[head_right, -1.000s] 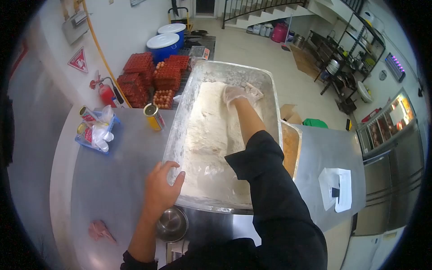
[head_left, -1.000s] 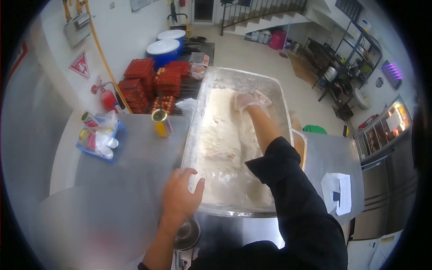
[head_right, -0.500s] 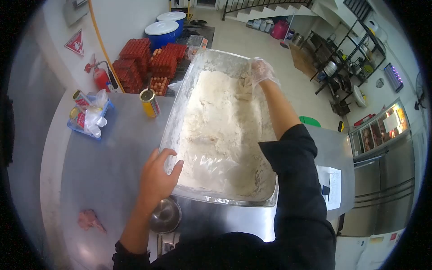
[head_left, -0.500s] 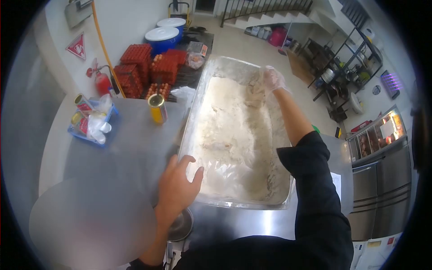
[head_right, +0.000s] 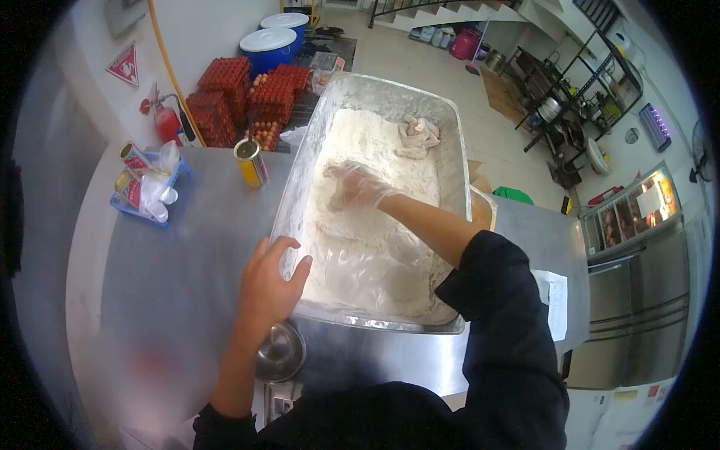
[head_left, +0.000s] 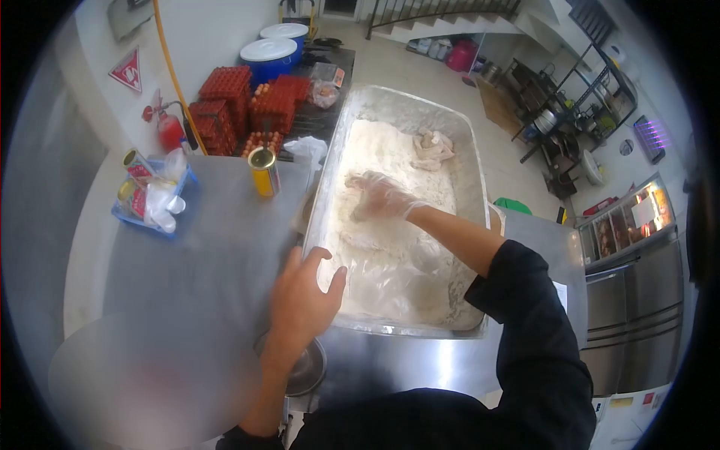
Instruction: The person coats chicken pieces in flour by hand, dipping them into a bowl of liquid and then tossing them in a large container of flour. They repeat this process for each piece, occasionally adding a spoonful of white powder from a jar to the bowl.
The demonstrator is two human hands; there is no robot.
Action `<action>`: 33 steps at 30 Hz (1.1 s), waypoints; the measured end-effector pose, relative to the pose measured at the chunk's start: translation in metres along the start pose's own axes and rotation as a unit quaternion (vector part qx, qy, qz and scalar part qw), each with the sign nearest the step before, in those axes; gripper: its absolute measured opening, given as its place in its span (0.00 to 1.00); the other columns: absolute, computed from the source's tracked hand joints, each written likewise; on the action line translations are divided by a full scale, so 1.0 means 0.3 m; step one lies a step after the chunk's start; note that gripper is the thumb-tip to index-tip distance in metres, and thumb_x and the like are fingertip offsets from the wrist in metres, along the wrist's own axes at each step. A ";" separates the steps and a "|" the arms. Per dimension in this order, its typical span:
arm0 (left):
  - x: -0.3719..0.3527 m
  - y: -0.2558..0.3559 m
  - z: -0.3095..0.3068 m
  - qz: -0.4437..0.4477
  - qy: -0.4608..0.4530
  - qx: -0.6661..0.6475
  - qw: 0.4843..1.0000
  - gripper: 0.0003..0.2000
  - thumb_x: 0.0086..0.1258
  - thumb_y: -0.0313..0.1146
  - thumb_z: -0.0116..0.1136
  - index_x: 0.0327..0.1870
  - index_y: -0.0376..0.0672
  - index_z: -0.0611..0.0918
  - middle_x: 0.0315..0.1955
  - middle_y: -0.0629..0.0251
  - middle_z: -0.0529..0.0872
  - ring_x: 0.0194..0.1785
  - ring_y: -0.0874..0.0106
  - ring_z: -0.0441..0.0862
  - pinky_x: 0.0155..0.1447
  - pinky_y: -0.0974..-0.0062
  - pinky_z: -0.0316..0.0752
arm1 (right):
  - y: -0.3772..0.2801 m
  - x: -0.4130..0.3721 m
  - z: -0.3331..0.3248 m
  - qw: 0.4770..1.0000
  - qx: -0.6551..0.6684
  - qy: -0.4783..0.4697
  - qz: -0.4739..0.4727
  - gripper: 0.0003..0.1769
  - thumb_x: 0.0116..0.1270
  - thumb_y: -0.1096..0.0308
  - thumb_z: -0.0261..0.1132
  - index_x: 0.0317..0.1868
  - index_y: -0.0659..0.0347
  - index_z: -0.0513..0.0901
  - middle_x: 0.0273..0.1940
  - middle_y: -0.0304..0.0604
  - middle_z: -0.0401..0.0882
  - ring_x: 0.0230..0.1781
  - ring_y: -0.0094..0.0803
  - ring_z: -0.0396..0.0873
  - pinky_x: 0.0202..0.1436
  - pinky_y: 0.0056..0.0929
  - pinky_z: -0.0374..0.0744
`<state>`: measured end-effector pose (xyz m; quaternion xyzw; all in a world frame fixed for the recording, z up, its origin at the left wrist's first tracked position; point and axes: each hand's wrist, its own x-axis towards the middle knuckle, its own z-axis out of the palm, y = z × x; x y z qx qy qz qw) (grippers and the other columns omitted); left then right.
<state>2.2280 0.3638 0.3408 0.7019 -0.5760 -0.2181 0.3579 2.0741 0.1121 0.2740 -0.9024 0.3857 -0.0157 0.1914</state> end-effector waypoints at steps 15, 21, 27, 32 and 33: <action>0.000 -0.030 0.020 0.023 0.003 -0.007 1.000 0.14 0.67 0.39 0.66 0.48 0.43 0.81 0.43 0.50 0.79 0.46 0.46 0.80 0.50 0.53 0.76 | 0.036 -0.088 0.029 0.981 -0.030 -0.031 -0.187 0.12 0.60 0.67 0.71 0.42 0.62 0.82 0.40 0.47 0.80 0.44 0.48 0.78 0.53 0.45 0.78; -0.004 -0.027 0.011 0.023 0.000 -0.005 1.000 0.13 0.67 0.39 0.66 0.48 0.43 0.81 0.42 0.50 0.78 0.46 0.46 0.80 0.49 0.53 0.76 | 0.151 -0.045 -0.191 0.979 0.004 -0.190 0.079 0.38 0.55 0.55 0.75 0.67 0.57 0.78 0.58 0.52 0.82 0.60 0.43 0.79 0.71 0.35 0.75; -0.010 -0.004 0.011 0.012 0.016 -0.006 1.000 0.12 0.67 0.36 0.67 0.46 0.43 0.82 0.41 0.49 0.80 0.47 0.47 0.80 0.52 0.57 0.75 | 0.044 -0.240 -0.123 0.976 -0.139 -0.162 -0.038 0.53 0.49 0.53 0.77 0.75 0.63 0.66 0.62 0.58 0.74 0.54 0.49 0.80 0.62 0.35 0.81; -0.001 -0.018 0.021 0.031 0.008 0.009 0.999 0.14 0.67 0.39 0.66 0.47 0.42 0.81 0.43 0.50 0.79 0.46 0.46 0.81 0.49 0.53 0.76 | -0.011 -0.217 -0.135 0.976 -0.133 -0.167 0.036 0.55 0.44 0.62 0.78 0.75 0.63 0.66 0.62 0.62 0.73 0.52 0.49 0.80 0.54 0.32 0.82; -0.003 -0.017 0.015 0.029 0.007 0.014 0.999 0.14 0.67 0.39 0.66 0.47 0.42 0.81 0.42 0.50 0.79 0.46 0.46 0.81 0.50 0.53 0.76 | 0.002 -0.199 -0.122 0.975 -0.149 -0.165 0.028 0.54 0.44 0.65 0.77 0.75 0.62 0.67 0.61 0.62 0.74 0.53 0.48 0.80 0.53 0.31 0.82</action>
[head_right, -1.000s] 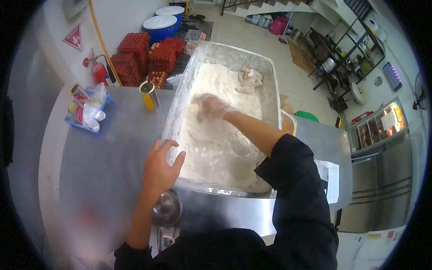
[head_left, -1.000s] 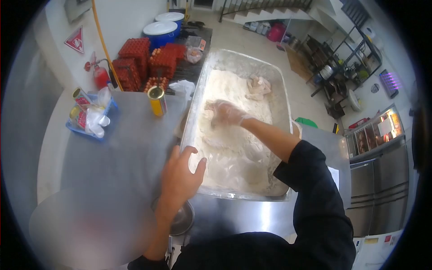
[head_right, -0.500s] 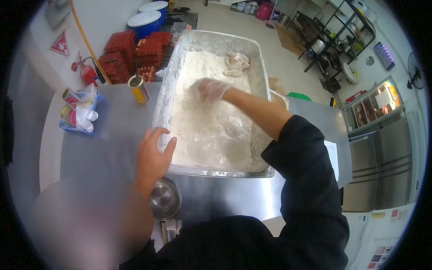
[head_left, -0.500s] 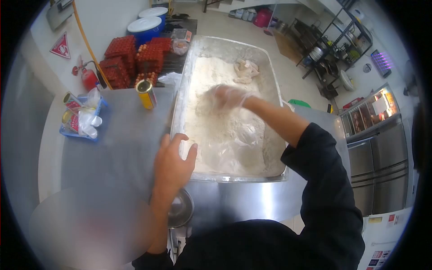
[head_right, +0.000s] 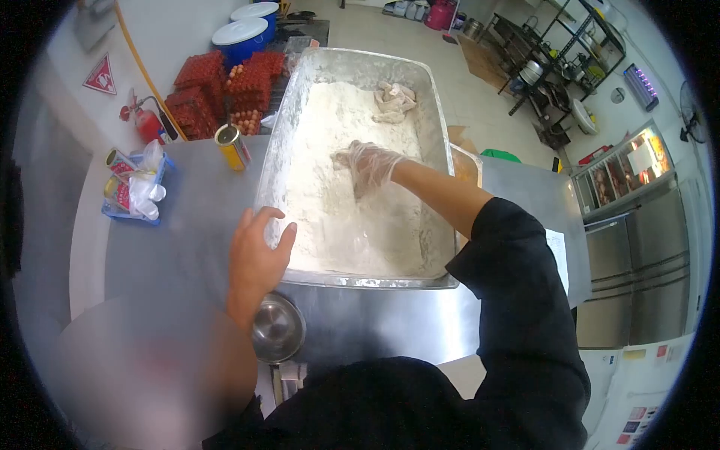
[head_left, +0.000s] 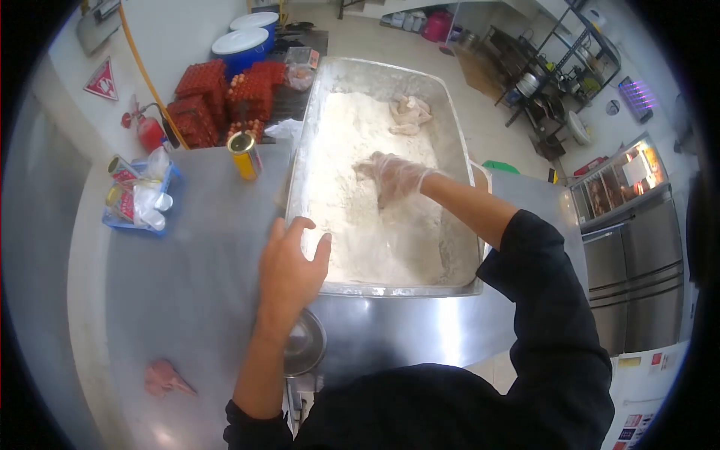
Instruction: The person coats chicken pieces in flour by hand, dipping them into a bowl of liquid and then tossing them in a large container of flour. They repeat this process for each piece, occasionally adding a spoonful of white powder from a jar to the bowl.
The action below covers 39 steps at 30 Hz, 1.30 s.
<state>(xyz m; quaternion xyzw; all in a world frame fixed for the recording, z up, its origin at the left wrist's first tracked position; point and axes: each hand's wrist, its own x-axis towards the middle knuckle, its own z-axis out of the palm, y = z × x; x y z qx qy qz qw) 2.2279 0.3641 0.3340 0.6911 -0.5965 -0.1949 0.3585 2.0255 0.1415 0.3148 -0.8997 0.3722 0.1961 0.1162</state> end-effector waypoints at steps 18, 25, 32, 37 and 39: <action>0.010 0.222 0.075 0.171 -0.125 0.175 0.962 0.17 0.63 0.47 0.69 0.39 0.40 0.88 0.39 0.55 0.86 0.44 0.56 0.83 0.49 0.60 0.77 | 0.065 -0.057 -0.187 0.975 0.194 0.082 0.065 0.24 0.57 0.59 0.72 0.50 0.66 0.85 0.38 0.48 0.87 0.35 0.35 0.83 0.41 0.35 0.81; 0.145 0.183 0.283 0.160 -0.345 0.363 0.851 0.08 0.63 0.32 0.62 0.39 0.44 0.89 0.40 0.55 0.90 0.44 0.57 0.89 0.44 0.59 0.79 | 0.149 -0.053 -0.170 0.979 0.123 0.158 -0.027 0.08 0.55 0.64 0.68 0.32 0.59 0.85 0.28 0.45 0.82 0.29 0.36 0.77 0.34 0.37 0.76; 0.224 0.213 -0.074 0.183 -0.294 0.178 0.921 0.09 0.65 0.32 0.60 0.39 0.36 0.85 0.37 0.50 0.86 0.44 0.54 0.84 0.48 0.57 0.76 | 0.201 -0.089 -0.147 0.977 0.135 0.162 -0.040 0.07 0.57 0.65 0.68 0.32 0.59 0.82 0.29 0.44 0.82 0.31 0.37 0.79 0.36 0.38 0.76; 0.197 0.162 -0.178 0.192 -0.215 0.080 0.954 0.09 0.65 0.30 0.62 0.32 0.33 0.78 0.29 0.55 0.78 0.32 0.61 0.76 0.40 0.65 0.71 | 0.189 -0.067 -0.160 0.981 0.104 0.166 -0.015 0.07 0.66 0.63 0.64 0.34 0.57 0.79 0.27 0.42 0.80 0.31 0.34 0.79 0.38 0.37 0.75; 0.152 0.114 -0.159 0.225 -0.167 0.066 0.958 0.09 0.64 0.30 0.62 0.31 0.33 0.77 0.28 0.57 0.76 0.31 0.63 0.74 0.38 0.67 0.70 | 0.204 -0.045 -0.143 0.984 0.085 0.154 -0.025 0.08 0.67 0.61 0.63 0.36 0.57 0.79 0.27 0.42 0.80 0.32 0.33 0.79 0.39 0.38 0.76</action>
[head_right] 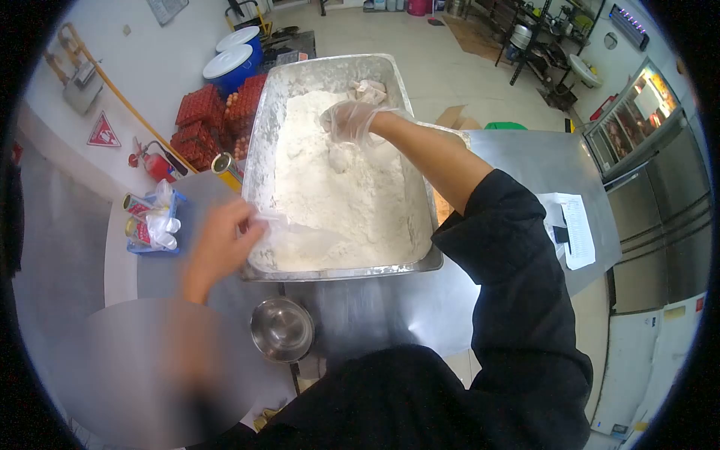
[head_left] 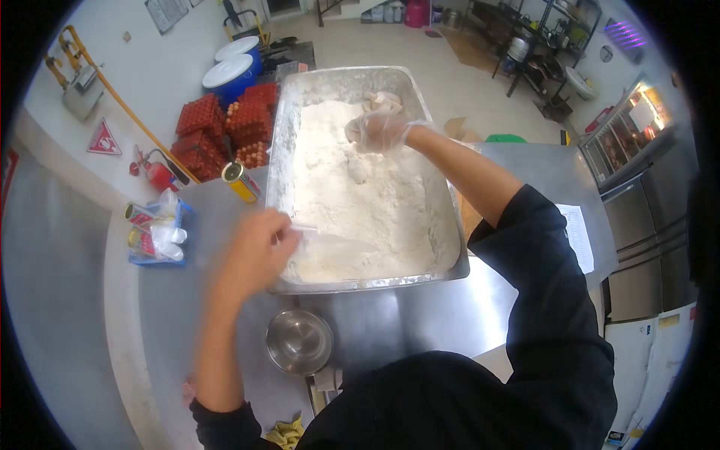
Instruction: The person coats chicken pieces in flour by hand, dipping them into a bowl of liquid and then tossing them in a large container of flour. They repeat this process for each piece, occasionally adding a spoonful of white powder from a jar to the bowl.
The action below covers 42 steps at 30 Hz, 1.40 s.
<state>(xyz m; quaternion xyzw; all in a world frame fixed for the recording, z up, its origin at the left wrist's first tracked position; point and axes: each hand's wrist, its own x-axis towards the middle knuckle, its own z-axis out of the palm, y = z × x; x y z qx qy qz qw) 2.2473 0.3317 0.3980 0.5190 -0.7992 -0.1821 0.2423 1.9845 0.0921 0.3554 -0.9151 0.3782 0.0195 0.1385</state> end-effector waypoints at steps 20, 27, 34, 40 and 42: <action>-0.123 0.075 0.221 -0.037 0.066 -0.017 0.997 0.07 0.56 0.35 0.60 0.23 0.44 0.77 0.23 0.63 0.78 0.32 0.60 0.79 0.35 0.60 0.74 | -0.092 0.093 0.065 0.984 0.112 -0.130 0.053 0.32 0.57 0.65 0.69 0.65 0.57 0.79 0.56 0.53 0.83 0.50 0.43 0.83 0.54 0.35 0.82; -0.117 0.078 0.225 -0.041 0.063 0.017 0.997 0.06 0.56 0.34 0.59 0.23 0.43 0.78 0.25 0.62 0.79 0.34 0.59 0.79 0.37 0.59 0.75 | -0.184 0.306 0.259 0.996 -0.066 0.047 -0.042 0.29 0.64 0.62 0.67 0.66 0.57 0.78 0.57 0.52 0.81 0.52 0.46 0.83 0.56 0.39 0.82; -0.119 0.066 0.250 -0.041 0.081 0.017 0.996 0.06 0.54 0.34 0.60 0.23 0.44 0.76 0.24 0.62 0.78 0.32 0.59 0.78 0.36 0.59 0.74 | -0.064 0.267 0.170 0.985 0.150 0.082 -0.022 0.26 0.65 0.73 0.62 0.64 0.60 0.81 0.55 0.54 0.84 0.48 0.40 0.85 0.52 0.35 0.85; -0.115 0.070 0.240 -0.033 0.098 0.012 0.995 0.07 0.53 0.33 0.60 0.22 0.44 0.76 0.23 0.63 0.77 0.31 0.60 0.78 0.34 0.59 0.74 | 0.061 0.156 -0.056 0.988 0.095 0.021 0.120 0.22 0.67 0.63 0.66 0.61 0.58 0.84 0.43 0.53 0.88 0.29 0.29 0.83 0.27 0.22 0.81; -0.113 0.072 0.241 -0.037 0.097 0.013 0.994 0.07 0.53 0.34 0.60 0.22 0.44 0.76 0.23 0.63 0.77 0.32 0.60 0.78 0.35 0.59 0.74 | 0.206 0.206 -0.100 0.985 -0.030 0.072 0.152 0.23 0.66 0.57 0.69 0.59 0.56 0.85 0.42 0.52 0.88 0.30 0.30 0.84 0.28 0.25 0.80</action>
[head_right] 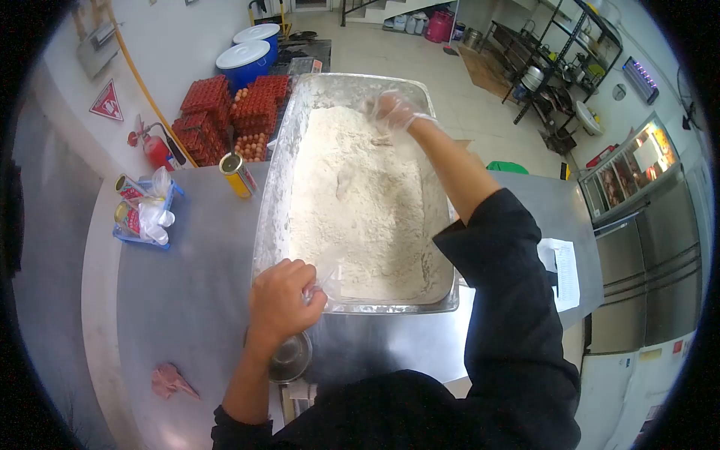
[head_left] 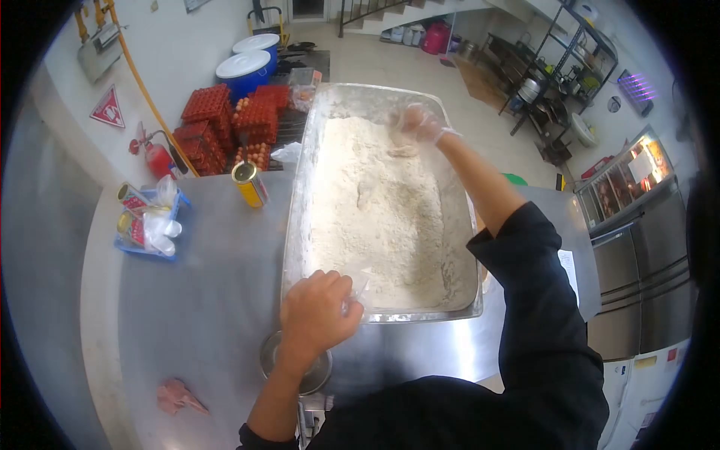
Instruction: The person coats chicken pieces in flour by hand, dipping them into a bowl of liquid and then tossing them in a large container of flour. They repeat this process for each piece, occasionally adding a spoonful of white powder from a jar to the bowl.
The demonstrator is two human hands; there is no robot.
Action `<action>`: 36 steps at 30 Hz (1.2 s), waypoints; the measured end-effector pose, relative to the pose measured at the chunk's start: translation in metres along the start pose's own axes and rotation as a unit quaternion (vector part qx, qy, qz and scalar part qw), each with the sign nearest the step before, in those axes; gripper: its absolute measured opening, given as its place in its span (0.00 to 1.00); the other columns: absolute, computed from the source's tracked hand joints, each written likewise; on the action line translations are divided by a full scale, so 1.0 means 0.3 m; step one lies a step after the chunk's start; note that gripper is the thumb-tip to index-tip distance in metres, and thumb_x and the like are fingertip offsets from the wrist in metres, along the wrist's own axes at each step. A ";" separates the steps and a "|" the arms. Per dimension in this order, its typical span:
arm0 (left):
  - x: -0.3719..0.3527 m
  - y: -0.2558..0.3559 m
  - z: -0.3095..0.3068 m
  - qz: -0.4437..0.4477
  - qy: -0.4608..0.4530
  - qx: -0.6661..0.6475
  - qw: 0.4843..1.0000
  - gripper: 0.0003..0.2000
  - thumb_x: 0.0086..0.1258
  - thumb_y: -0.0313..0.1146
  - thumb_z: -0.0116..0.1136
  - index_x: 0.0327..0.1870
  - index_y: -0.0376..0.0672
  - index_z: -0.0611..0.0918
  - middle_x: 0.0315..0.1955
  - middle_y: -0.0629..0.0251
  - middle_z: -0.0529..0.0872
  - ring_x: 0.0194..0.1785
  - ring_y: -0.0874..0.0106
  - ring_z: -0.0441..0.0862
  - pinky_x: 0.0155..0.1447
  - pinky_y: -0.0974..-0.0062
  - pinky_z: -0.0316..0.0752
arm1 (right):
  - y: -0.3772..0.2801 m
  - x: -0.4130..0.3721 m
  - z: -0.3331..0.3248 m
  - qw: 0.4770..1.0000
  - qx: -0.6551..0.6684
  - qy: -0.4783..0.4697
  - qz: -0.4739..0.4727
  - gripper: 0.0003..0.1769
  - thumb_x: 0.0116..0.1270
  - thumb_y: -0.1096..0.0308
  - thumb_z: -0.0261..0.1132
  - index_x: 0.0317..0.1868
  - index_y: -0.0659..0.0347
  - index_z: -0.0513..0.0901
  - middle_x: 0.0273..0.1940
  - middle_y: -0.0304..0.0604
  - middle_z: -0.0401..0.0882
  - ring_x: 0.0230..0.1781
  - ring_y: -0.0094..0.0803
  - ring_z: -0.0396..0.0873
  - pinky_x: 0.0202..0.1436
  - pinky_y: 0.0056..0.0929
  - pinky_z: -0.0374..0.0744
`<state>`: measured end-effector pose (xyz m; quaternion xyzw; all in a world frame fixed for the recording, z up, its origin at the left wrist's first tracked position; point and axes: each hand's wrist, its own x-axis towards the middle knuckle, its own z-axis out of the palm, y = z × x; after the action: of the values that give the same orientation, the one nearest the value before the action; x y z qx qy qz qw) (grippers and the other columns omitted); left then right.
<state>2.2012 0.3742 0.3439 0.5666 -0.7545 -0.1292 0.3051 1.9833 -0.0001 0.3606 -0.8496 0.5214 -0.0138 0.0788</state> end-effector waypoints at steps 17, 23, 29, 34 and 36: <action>-0.002 0.009 -0.009 -0.017 -0.017 0.009 1.000 0.07 0.55 0.35 0.58 0.24 0.43 0.77 0.22 0.59 0.79 0.29 0.56 0.79 0.36 0.56 0.74 | -0.171 -0.131 0.062 0.977 -0.071 -0.186 -0.076 0.39 0.64 0.32 0.62 0.55 0.62 0.85 0.54 0.56 0.85 0.55 0.48 0.83 0.63 0.44 0.78; -0.006 0.013 -0.012 -0.058 -0.051 0.020 0.997 0.07 0.55 0.35 0.58 0.26 0.40 0.80 0.22 0.52 0.81 0.28 0.50 0.80 0.36 0.53 0.73 | -0.003 -0.082 0.094 0.993 -0.081 -0.069 -0.053 0.30 0.70 0.40 0.62 0.53 0.61 0.85 0.50 0.53 0.86 0.51 0.44 0.83 0.59 0.43 0.78; -0.013 0.016 -0.013 -0.057 -0.056 0.029 0.996 0.08 0.56 0.37 0.58 0.27 0.42 0.80 0.21 0.52 0.81 0.28 0.50 0.80 0.35 0.52 0.73 | -0.056 -0.234 0.225 0.941 -0.018 -0.337 -0.005 0.35 0.74 0.36 0.55 0.64 0.58 0.81 0.62 0.50 0.81 0.61 0.45 0.78 0.65 0.42 0.74; -0.009 0.016 -0.016 -0.066 -0.054 0.025 0.996 0.08 0.56 0.37 0.58 0.27 0.42 0.80 0.22 0.52 0.81 0.29 0.51 0.80 0.36 0.52 0.74 | -0.337 -0.398 0.220 0.935 0.073 -0.348 0.004 0.47 0.64 0.26 0.60 0.67 0.60 0.80 0.65 0.53 0.79 0.64 0.47 0.76 0.66 0.47 0.73; -0.013 0.013 -0.012 -0.059 -0.046 0.021 0.997 0.08 0.56 0.37 0.58 0.27 0.42 0.80 0.21 0.52 0.81 0.29 0.51 0.80 0.36 0.52 0.74 | -0.403 -0.420 0.182 0.909 0.044 -0.410 -0.069 0.46 0.67 0.29 0.57 0.70 0.59 0.75 0.68 0.50 0.77 0.68 0.47 0.73 0.72 0.45 0.67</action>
<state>2.2010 0.3798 0.3475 0.6097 -0.7358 -0.1564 0.2499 2.0383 0.1720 0.3321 -0.8102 0.3819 0.3070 0.3217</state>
